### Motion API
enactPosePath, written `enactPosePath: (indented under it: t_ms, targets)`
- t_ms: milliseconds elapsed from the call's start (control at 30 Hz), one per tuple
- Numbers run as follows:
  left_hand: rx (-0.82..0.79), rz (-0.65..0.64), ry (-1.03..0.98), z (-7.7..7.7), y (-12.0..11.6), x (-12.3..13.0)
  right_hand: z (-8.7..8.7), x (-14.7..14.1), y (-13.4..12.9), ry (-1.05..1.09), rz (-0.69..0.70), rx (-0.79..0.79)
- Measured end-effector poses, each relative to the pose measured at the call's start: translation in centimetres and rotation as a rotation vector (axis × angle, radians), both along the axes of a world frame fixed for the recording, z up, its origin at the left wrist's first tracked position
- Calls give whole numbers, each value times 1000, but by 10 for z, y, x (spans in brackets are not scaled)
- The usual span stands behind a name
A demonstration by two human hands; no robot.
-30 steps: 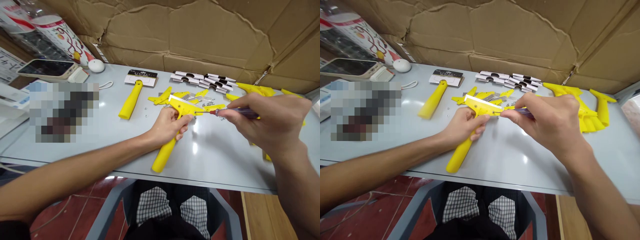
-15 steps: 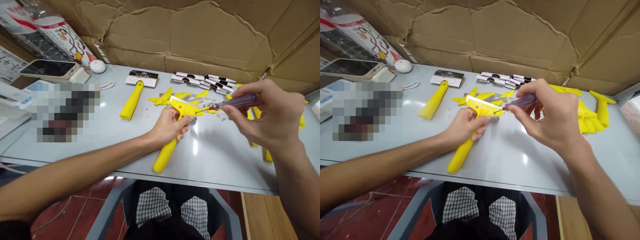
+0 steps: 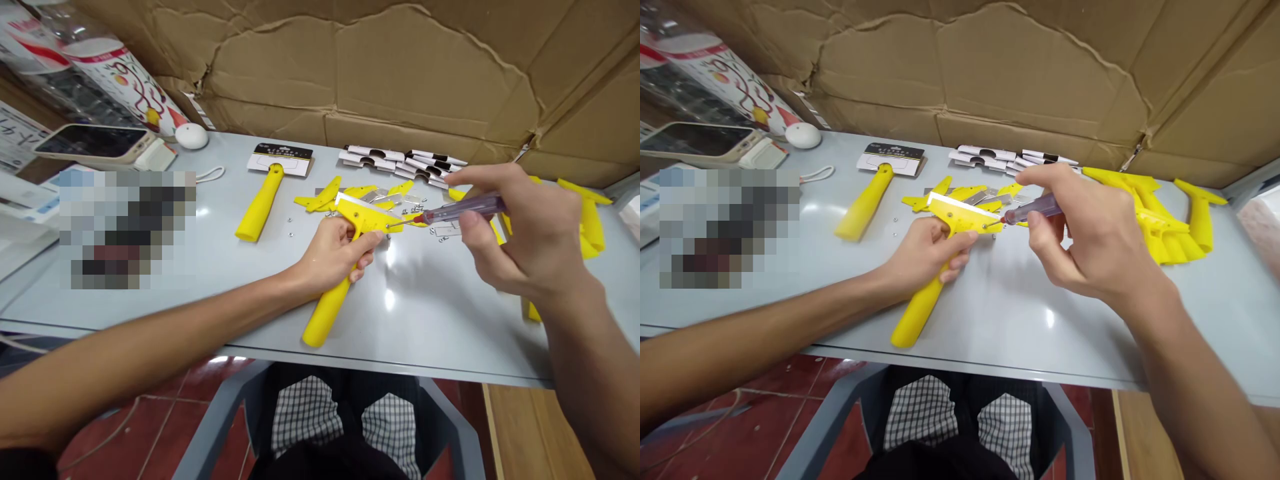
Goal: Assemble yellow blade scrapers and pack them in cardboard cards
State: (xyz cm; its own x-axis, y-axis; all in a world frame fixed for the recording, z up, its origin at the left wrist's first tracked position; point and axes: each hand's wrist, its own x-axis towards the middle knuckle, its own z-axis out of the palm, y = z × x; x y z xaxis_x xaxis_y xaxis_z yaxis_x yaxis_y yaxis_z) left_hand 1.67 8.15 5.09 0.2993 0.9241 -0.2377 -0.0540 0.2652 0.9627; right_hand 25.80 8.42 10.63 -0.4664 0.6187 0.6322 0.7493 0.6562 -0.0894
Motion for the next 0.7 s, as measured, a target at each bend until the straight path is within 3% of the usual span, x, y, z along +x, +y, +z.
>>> enactPosePath:
  t_ms: [133, 367, 600, 700]
  targets:
    - [8, 9, -9, 0, 0, 0, -2, -4, -1, 46, -13, -21]
    - [2, -2, -7, 1, 0, 0, 0, -3, 5, 25, -6, 191]
    - [5, -3, -15, 0, 0, 0, 4, -1, -2, 10, -39, 40]
    - [12, 0, -32, -2, 0, 0, 1, -3, -2, 110, 28, 115]
